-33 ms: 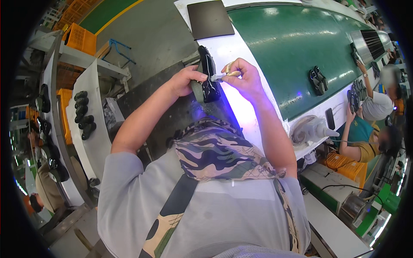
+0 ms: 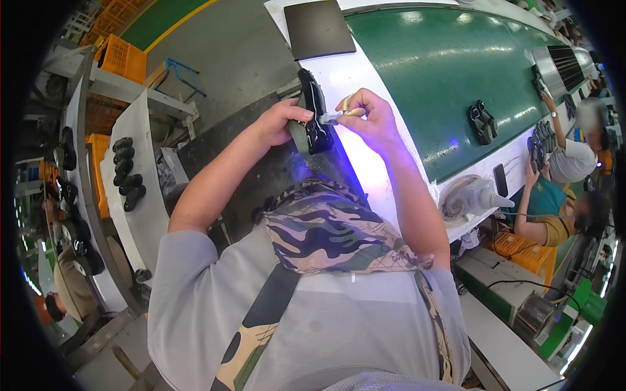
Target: Applying glue or sealant to the soles and edges of shoes on an assembly line.
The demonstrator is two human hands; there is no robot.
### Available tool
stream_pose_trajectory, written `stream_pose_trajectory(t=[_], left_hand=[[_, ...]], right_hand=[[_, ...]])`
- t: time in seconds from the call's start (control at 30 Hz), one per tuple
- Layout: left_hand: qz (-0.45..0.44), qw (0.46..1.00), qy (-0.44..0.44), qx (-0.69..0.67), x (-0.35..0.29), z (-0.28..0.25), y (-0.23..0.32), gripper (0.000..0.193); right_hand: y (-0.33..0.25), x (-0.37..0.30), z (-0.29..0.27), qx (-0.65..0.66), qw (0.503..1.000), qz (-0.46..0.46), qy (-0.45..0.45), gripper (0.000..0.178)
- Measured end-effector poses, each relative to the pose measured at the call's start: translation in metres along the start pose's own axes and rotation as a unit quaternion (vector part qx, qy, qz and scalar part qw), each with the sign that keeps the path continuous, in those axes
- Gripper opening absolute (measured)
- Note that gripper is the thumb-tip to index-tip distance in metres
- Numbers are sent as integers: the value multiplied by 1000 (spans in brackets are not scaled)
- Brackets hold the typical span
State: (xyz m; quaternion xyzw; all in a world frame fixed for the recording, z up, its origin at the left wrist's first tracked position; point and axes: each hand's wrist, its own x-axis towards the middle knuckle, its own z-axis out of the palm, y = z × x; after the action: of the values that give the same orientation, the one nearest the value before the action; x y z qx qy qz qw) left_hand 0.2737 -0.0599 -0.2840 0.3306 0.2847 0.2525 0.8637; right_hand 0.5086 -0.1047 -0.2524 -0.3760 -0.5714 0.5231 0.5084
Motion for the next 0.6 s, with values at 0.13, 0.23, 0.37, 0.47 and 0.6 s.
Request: stream_pose_trajectory(t=[0.13,0.23,0.37,0.47,0.6], left_hand=[[8,999,23,-40,0,-6,-4,41],[19,998,39,-50,1,-14,-13,40],[44,994,55,-81,0,-16,-19,41],[61,989,52,-124,-1,-20,-22,47],[104,978,30,-178,1,-24,-25,61]], right_hand=[[5,-3,-5,-9,1000,9,-4,21],[11,-7,-14,-19,999,21,-37,23],[18,-14,-23,-27,999,23,-39,23],[27,-17,-23,27,999,20,1,22],[43,-13,-20,121,984,74,108,19]])
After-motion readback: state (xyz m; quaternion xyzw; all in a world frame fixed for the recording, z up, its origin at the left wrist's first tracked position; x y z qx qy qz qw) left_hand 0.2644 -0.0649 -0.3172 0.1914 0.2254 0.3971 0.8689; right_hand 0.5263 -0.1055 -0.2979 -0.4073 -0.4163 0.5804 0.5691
